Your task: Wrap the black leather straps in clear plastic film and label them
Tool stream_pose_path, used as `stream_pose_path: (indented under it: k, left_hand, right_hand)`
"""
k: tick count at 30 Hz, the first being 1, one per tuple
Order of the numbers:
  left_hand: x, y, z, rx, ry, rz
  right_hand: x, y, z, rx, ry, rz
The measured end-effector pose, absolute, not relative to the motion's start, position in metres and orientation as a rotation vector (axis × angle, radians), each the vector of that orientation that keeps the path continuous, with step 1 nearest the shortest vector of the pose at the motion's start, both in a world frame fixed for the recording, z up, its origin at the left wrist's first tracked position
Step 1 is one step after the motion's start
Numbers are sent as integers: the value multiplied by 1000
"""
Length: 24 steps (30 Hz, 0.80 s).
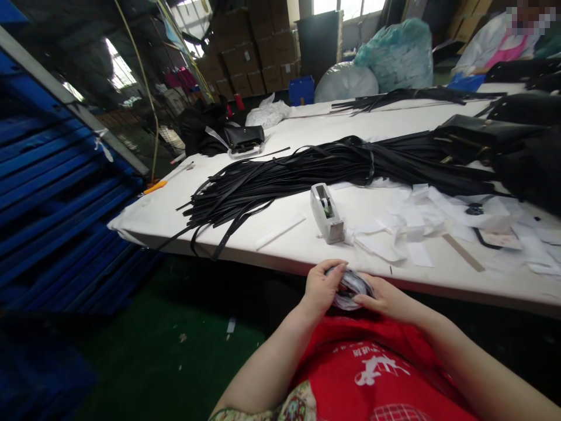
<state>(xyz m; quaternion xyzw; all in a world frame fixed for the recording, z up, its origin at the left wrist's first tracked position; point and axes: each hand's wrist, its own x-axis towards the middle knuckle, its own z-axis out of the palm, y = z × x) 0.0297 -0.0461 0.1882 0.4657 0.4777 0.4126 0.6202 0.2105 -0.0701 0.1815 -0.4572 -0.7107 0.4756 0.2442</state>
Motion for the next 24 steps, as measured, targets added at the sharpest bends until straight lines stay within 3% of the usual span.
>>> stream_pose_path:
  k: [5, 11, 17, 21, 24]
  left_hand:
    - [35, -61, 175, 956, 1117, 1123]
    - [27, -79, 181, 1564, 965, 756]
    - [32, -97, 175, 1708, 880, 498]
    - [36, -104, 168, 1595, 940, 479]
    - [39, -102, 167, 1541, 936, 418]
  right_hand:
    - [211, -68, 192, -1263, -1824, 1423]
    - [238, -64, 210, -1009, -2019, 1792]
    - [238, -85, 181, -978, -2061, 1929]
    - [250, -98, 176, -1250, -2008, 1707]
    - [292, -91, 184, -1745, -1905, 1085]
